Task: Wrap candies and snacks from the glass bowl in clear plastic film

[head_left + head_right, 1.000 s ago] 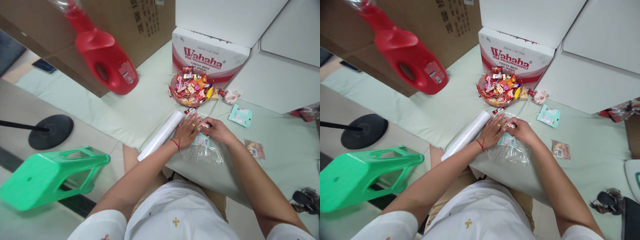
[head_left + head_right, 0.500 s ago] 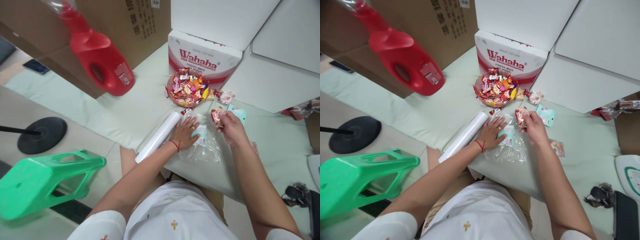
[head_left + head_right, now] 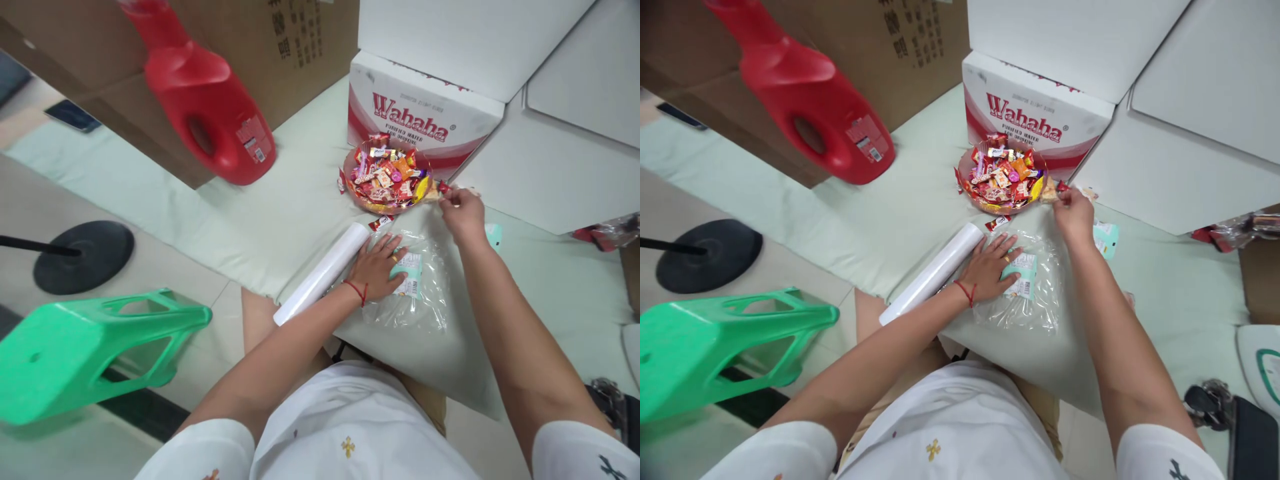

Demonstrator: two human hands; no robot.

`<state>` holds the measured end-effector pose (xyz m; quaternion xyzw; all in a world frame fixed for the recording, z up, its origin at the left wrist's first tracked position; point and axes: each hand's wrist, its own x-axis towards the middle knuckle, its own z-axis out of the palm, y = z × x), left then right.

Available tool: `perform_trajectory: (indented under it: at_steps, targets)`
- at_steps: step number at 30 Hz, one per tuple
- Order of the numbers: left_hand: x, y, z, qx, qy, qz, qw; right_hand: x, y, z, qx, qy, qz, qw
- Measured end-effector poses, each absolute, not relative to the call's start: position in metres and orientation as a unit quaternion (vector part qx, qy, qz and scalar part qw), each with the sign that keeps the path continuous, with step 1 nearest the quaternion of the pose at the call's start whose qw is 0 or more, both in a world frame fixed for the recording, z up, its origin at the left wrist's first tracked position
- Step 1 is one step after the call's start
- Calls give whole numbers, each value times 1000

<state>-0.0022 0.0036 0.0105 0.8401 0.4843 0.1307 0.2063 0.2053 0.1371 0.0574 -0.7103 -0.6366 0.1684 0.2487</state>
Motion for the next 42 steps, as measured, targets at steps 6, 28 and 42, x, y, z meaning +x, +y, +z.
perform_trajectory:
  at_steps: [6, 28, 42]
  targets:
    - [-3, 3, 12, 842, 483, 122, 209, 181, 167, 40, -753, -638, 95, 133]
    - [-15, 7, 15, 825, 455, 193, 275, 211, 22, 64, -734, -529, 290, 312]
    - [-17, 16, 0, 774, 428, 309, 349, 137, -67, 37, -745, -659, 101, 42]
